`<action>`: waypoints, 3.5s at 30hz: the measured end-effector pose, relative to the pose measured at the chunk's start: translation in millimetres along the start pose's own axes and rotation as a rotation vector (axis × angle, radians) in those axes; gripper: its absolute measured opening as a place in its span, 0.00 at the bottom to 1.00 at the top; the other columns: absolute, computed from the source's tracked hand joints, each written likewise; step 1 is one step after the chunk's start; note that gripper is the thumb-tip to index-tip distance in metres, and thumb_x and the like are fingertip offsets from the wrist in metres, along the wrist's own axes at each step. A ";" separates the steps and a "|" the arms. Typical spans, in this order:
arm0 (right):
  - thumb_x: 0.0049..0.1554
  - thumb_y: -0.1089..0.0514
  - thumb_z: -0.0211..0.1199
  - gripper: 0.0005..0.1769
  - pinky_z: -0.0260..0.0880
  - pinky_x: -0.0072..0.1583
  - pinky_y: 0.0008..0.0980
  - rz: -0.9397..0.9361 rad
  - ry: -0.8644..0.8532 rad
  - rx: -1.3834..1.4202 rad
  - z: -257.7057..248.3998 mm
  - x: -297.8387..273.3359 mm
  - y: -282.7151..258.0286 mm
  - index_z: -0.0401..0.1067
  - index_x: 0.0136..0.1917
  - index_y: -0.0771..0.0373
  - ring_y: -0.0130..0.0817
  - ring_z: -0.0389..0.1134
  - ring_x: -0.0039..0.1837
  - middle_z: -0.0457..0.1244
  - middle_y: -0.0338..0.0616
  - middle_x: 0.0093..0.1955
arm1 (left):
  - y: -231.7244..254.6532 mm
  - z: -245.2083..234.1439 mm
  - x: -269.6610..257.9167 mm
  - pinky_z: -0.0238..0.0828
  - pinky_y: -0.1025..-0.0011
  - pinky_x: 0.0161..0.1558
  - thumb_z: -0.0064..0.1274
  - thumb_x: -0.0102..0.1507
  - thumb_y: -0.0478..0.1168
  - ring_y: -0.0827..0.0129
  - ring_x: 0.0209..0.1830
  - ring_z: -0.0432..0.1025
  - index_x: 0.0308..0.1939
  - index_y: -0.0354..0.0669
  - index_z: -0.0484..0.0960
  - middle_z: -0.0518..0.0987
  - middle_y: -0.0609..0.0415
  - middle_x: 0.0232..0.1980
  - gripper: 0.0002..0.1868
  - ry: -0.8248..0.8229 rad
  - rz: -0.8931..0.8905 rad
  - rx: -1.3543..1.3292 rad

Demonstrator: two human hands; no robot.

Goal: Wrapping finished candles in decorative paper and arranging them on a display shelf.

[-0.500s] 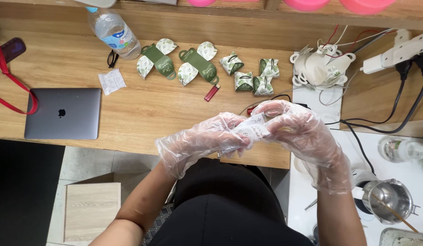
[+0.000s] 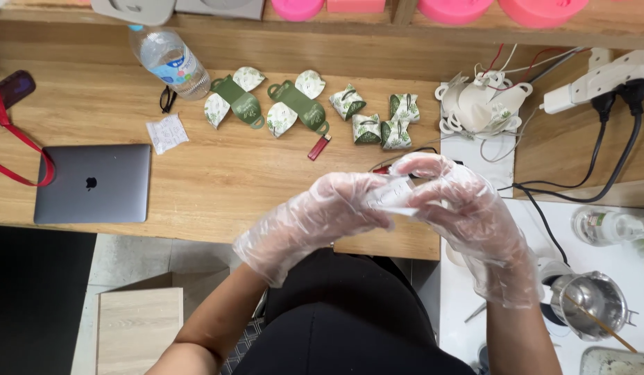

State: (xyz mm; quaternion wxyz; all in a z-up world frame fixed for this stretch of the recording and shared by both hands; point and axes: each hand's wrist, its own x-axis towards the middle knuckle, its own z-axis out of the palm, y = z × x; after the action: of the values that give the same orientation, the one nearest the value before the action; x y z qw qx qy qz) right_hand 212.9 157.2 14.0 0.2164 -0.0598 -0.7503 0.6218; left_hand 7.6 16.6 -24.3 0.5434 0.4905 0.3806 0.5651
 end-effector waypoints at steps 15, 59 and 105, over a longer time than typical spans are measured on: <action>0.54 0.53 0.67 0.15 0.74 0.49 0.31 0.717 -0.005 -0.453 -8.4 17.1 -17.0 0.78 0.54 0.57 0.29 0.72 0.45 0.72 0.42 0.43 | 41.2 7.1 3.0 0.76 0.66 0.41 0.61 0.64 0.42 0.61 0.41 0.78 0.60 0.39 0.75 0.80 0.52 0.41 0.23 0.107 0.380 1.202; 0.57 0.54 0.64 0.27 0.72 0.58 0.30 0.403 0.467 0.296 27.8 20.6 13.0 0.70 0.68 0.62 0.26 0.69 0.55 0.70 0.38 0.56 | -51.5 5.7 19.4 0.74 0.71 0.50 0.54 0.68 0.40 0.74 0.47 0.76 0.58 0.33 0.77 0.83 0.52 0.50 0.17 0.466 0.000 -0.392; 0.55 0.55 0.66 0.18 0.66 0.42 0.29 0.437 0.769 0.489 49.7 -22.3 32.4 0.76 0.54 0.71 0.33 0.68 0.38 0.70 0.49 0.43 | 8.5 15.1 27.6 0.76 0.75 0.32 0.48 0.71 0.40 0.78 0.30 0.75 0.43 0.34 0.81 0.82 0.55 0.32 0.12 0.225 -0.153 0.292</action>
State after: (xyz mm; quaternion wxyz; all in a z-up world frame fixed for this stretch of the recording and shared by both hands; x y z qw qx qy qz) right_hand 207.3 111.1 -29.3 0.3497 -0.3878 -0.4188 0.7429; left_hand 22.2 41.3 -8.8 0.4621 0.4672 0.5530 0.5122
